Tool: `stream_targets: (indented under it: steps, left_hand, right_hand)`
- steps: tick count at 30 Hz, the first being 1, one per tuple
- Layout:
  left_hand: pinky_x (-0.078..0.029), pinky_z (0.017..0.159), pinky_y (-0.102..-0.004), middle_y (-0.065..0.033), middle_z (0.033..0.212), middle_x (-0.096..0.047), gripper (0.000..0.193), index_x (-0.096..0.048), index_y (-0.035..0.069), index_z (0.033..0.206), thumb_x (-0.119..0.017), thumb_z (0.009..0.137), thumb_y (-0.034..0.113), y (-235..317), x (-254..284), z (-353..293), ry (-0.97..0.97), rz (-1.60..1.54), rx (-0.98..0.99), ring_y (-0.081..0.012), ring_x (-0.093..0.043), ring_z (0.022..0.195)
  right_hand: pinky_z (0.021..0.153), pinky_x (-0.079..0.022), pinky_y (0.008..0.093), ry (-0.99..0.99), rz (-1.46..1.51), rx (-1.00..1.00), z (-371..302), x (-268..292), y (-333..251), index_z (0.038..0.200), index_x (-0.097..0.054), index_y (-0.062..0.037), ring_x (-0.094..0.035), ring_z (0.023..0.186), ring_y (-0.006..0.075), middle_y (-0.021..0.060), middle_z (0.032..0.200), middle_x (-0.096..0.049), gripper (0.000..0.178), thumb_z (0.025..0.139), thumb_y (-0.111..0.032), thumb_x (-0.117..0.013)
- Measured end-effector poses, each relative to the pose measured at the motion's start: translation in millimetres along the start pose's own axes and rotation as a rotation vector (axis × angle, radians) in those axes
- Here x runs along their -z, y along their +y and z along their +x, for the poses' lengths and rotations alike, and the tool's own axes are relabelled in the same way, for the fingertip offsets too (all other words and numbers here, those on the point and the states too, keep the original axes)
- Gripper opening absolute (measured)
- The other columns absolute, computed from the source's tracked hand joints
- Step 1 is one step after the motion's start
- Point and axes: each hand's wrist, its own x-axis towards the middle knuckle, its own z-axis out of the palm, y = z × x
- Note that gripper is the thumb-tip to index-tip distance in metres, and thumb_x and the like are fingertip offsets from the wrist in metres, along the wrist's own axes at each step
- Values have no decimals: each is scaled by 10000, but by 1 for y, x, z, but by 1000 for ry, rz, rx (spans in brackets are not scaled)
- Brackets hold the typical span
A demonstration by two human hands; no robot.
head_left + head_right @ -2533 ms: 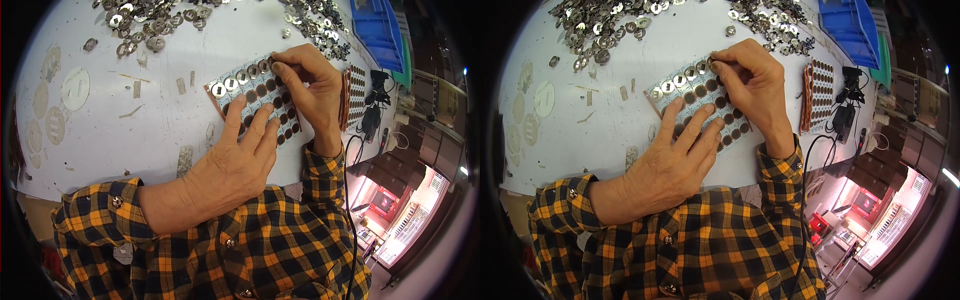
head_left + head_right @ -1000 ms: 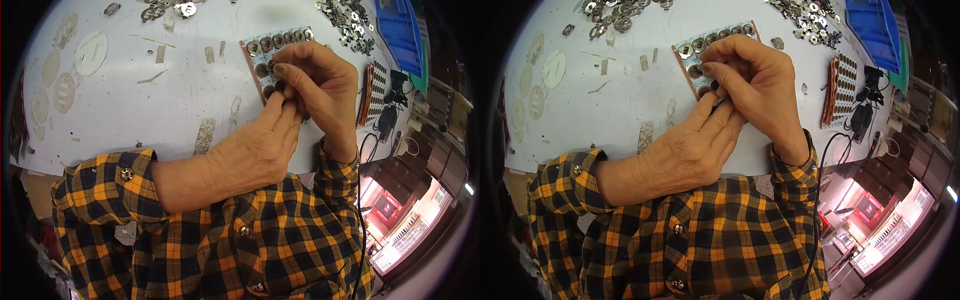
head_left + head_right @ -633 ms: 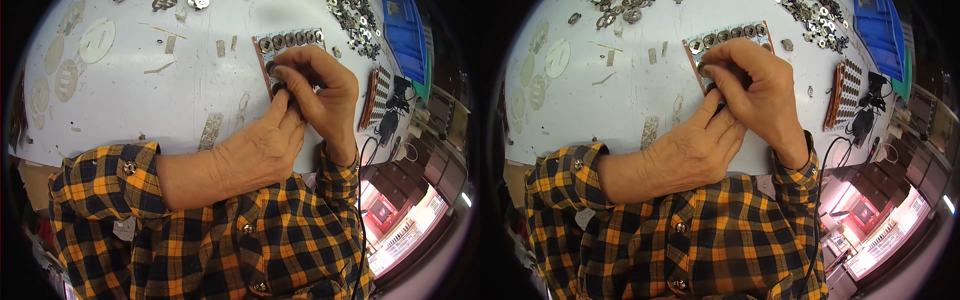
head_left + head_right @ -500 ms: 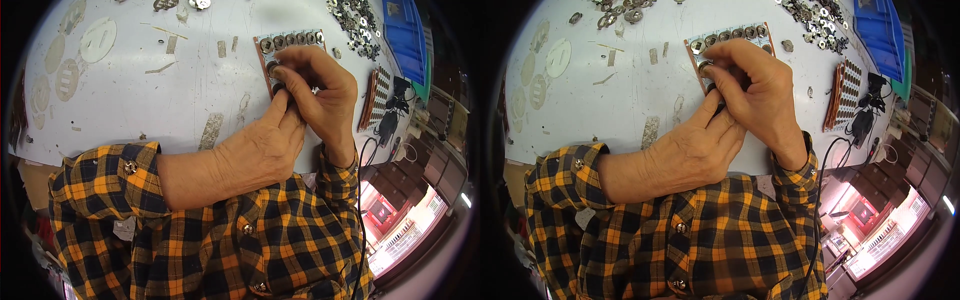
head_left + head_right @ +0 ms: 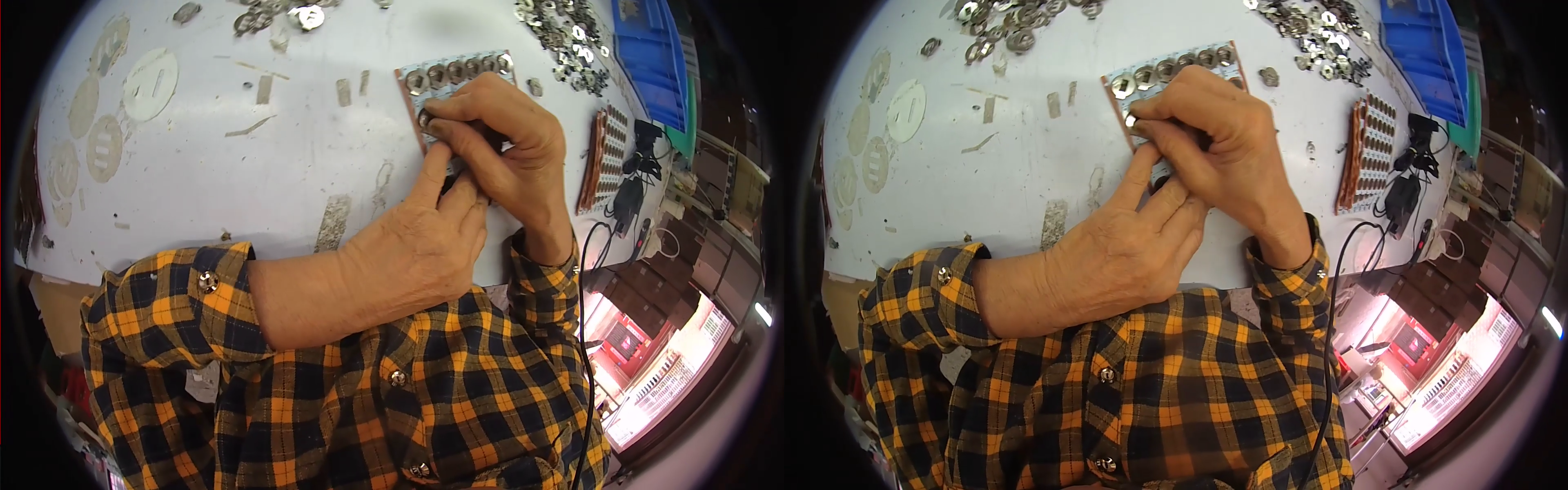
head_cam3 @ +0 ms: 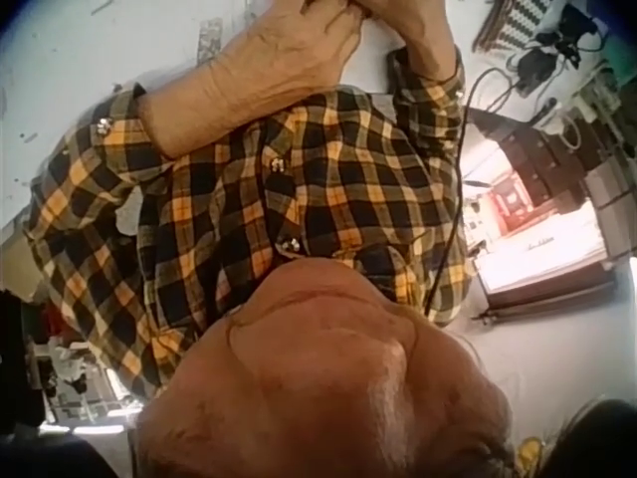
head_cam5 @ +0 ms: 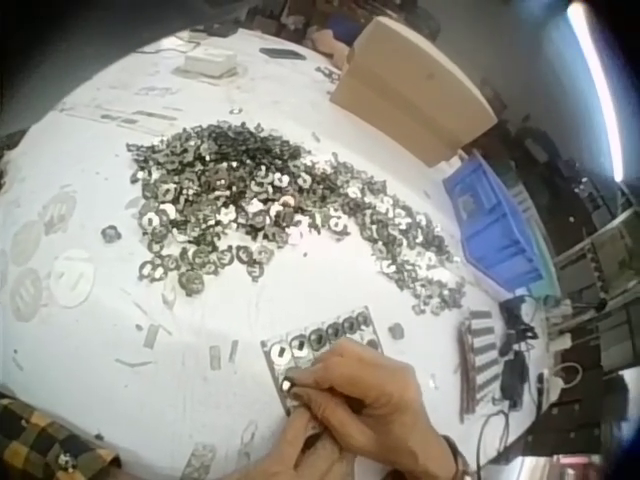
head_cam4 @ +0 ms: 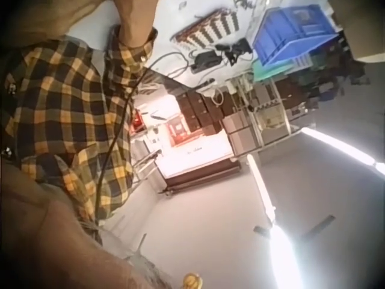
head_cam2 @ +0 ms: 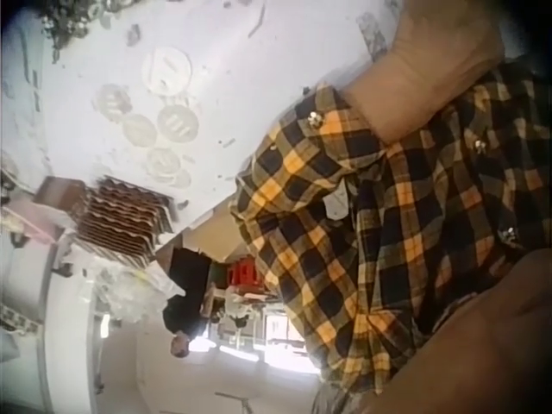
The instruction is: Manual assembly of small circular metal components into a grid-like template on a workbench.
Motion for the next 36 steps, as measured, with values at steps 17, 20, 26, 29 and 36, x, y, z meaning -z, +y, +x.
stream_targets:
  steps: [17, 20, 26, 29, 36]
  left_hand:
    - [-448, 1078, -670, -256, 1242, -685, 347, -723, -95, 1113, -645, 868, 138, -9, -8, 3, -21, -11, 5, -384, -571, 1319]
    - [-442, 1084, -674, -256, 1235, -687, 339, -724, -94, 1108, -651, 864, 131, -4, 7, 4, -34, 19, 3, -382, -565, 1329]
    - [-529, 987, -564, -214, 1138, -711, 256, -722, -77, 1053, -666, 850, 66, -18, 11, 9, 118, -156, 22, -336, -662, 1110]
    - [-570, 848, -426, -156, 1034, -720, 229, -714, -54, 1060, -688, 837, -7, -35, 25, 17, 348, -317, 86, -261, -691, 900]
    - [-468, 661, -217, -49, 910, -704, 154, -696, -33, 1070, -704, 917, -41, -70, 13, 19, 481, -810, 449, -63, -607, 752]
  right_hand:
    - [637, -434, 212, 268, -287, -78, 2, 24, 48, 1148, -739, -25, -523, 707, 50, -2, 917, -642, 270, 884, 18, -776]
    - [620, -438, 195, 310, -222, -86, 6, 27, 30, 1090, -722, -13, -551, 699, 40, -11, 915, -674, 204, 894, 1, -780]
    - [605, -511, 180, 310, 428, -301, 6, 29, 11, 1094, -682, 61, -648, 706, 67, 60, 891, -725, 159, 946, 17, -718]
    - [593, -533, 196, 348, 647, -322, 0, 33, 0, 1138, -690, 66, -659, 682, 82, 78, 906, -735, 195, 964, -19, -712]
    - [484, -513, 233, 212, 868, -290, -11, 27, 6, 1098, -664, 71, -644, 601, 133, 156, 996, -707, 172, 969, -40, -691]
